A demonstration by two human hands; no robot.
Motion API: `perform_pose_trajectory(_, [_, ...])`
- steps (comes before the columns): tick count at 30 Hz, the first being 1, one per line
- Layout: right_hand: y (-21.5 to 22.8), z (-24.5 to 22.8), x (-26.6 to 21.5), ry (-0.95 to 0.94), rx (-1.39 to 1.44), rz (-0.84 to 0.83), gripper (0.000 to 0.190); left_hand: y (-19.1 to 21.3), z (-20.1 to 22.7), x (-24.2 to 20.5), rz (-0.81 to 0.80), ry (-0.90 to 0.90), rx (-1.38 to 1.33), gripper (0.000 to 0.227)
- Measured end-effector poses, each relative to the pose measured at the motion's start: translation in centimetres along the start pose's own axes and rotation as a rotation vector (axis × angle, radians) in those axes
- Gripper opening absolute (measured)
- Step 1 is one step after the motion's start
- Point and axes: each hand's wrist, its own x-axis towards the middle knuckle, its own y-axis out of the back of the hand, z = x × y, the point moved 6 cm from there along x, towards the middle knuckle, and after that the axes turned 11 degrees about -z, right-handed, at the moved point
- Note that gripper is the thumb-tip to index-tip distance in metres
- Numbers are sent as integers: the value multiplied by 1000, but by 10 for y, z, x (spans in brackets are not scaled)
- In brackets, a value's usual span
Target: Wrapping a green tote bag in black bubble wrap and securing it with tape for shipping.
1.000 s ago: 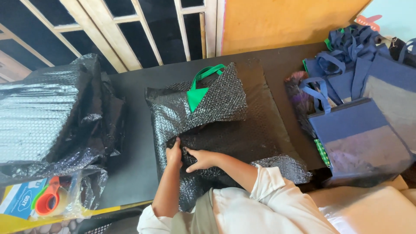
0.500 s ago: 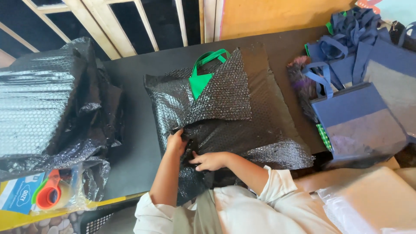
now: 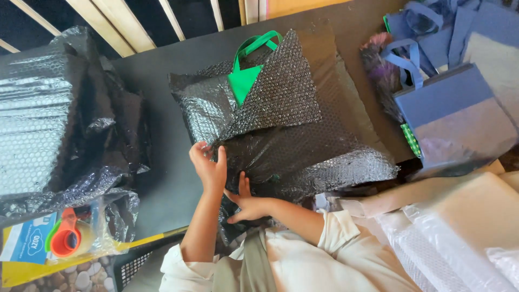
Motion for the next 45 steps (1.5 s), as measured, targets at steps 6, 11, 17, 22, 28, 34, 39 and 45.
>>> perform_pose_trajectory(6, [29, -58, -28, 4, -5, 34, 101, -51, -7, -46, -303, -996, 770, 14])
perform_pose_trajectory(11, [42, -92, -56, 86, 13, 18, 91, -50, -11, -38, -417, -527, 1087, 75])
perform_pose_trajectory(17, [40, 11, -35, 133, 254, 188, 61, -36, 0, -31, -277, -722, 822, 80])
perform_pose_trajectory(22, [134, 84, -44, 279, 1172, 578, 75, -34, 2, -35, -338, -583, 739, 87])
perform_pose_trajectory(28, [230, 64, -44, 267, 1623, 816, 82, -35, -36, -28, -290, -488, 717, 83])
perform_pose_trajectory(34, [293, 43, 14, 55, 1120, 950, 86, -38, -48, -33, -98, -726, 791, 51])
perform_pose_trajectory(39, [308, -14, 60, 21, 765, 786, 63, -36, -35, -34, -31, -669, 828, 31])
perform_pose_trajectory(45, [331, -5, 107, -193, 266, 719, 66, -26, -36, -23, -91, -379, 552, 24])
